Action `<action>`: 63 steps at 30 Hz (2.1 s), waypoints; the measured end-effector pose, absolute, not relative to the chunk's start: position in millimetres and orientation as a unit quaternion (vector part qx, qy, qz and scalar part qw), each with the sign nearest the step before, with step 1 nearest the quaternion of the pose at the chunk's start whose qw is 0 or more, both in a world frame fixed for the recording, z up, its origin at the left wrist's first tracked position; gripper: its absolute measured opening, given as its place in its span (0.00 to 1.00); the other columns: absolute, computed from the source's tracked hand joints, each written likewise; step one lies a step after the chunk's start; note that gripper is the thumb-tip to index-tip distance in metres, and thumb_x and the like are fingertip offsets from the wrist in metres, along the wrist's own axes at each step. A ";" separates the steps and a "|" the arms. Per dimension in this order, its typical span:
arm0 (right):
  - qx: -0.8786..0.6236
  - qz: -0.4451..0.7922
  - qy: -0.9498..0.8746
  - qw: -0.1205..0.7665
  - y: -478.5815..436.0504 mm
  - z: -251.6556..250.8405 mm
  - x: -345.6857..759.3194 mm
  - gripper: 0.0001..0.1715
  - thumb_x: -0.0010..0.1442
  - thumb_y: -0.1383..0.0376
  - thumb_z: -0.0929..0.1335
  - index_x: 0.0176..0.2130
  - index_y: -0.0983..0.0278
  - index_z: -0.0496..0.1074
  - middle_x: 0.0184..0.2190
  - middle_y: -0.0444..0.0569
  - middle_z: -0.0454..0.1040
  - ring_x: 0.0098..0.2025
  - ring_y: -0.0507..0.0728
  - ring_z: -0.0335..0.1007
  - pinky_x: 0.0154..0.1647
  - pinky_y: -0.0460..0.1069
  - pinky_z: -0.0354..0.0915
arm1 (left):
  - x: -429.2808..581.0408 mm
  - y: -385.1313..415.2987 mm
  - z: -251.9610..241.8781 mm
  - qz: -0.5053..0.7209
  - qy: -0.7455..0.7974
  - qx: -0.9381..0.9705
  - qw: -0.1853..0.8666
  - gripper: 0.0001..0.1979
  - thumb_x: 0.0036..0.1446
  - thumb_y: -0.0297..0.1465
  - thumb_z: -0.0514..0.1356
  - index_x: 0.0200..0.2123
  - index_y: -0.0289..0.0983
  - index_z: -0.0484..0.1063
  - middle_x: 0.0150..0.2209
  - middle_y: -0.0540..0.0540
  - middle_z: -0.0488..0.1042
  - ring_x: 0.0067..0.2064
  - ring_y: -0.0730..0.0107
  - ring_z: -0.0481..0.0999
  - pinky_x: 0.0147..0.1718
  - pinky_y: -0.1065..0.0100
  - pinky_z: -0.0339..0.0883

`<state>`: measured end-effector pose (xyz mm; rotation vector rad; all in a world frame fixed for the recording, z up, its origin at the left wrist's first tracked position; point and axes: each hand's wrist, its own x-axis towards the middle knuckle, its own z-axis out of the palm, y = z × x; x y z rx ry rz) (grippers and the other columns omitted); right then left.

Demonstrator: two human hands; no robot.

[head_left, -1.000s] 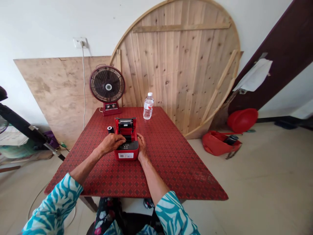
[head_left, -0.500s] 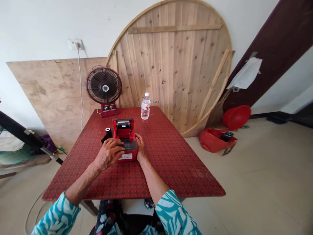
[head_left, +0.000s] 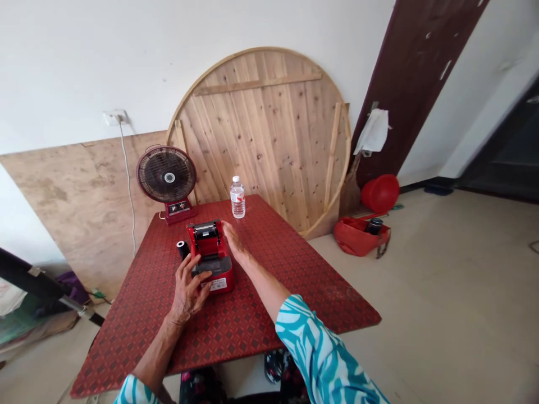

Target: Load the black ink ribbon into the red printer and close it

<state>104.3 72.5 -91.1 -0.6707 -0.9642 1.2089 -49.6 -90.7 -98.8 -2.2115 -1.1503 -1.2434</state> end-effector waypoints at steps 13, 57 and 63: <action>-0.349 0.543 -0.414 0.642 19.7 -109.0 117.3 0.11 0.44 0.56 0.73 0.26 0.61 0.76 0.45 0.46 0.77 0.48 0.57 0.69 0.55 0.52 0.58 | -52.2 -94.1 -101.4 -0.439 -0.416 -0.782 0.152 0.11 0.59 0.31 0.60 0.44 0.41 0.77 0.63 0.39 0.61 0.67 0.46 0.54 0.59 0.41 0.57; -0.316 0.588 -0.370 0.646 9.9 -145.1 105.6 0.25 0.54 0.49 0.68 0.48 0.56 0.74 0.49 0.45 0.77 0.51 0.59 0.70 0.51 0.53 0.65 | -53.3 -56.0 -84.1 -0.637 -0.368 -0.373 -0.565 0.33 0.39 0.31 0.67 0.54 0.40 0.71 0.53 0.44 0.75 0.54 0.52 0.74 0.48 0.62 0.69; -0.329 0.579 -0.370 0.648 14.3 -155.3 104.7 0.23 0.54 0.49 0.68 0.46 0.56 0.75 0.44 0.45 0.79 0.48 0.59 0.72 0.47 0.53 0.67 | -58.4 -52.3 -90.2 -0.641 -0.380 -0.339 -0.575 0.33 0.37 0.28 0.66 0.52 0.42 0.73 0.57 0.47 0.72 0.54 0.51 0.73 0.48 0.60 0.70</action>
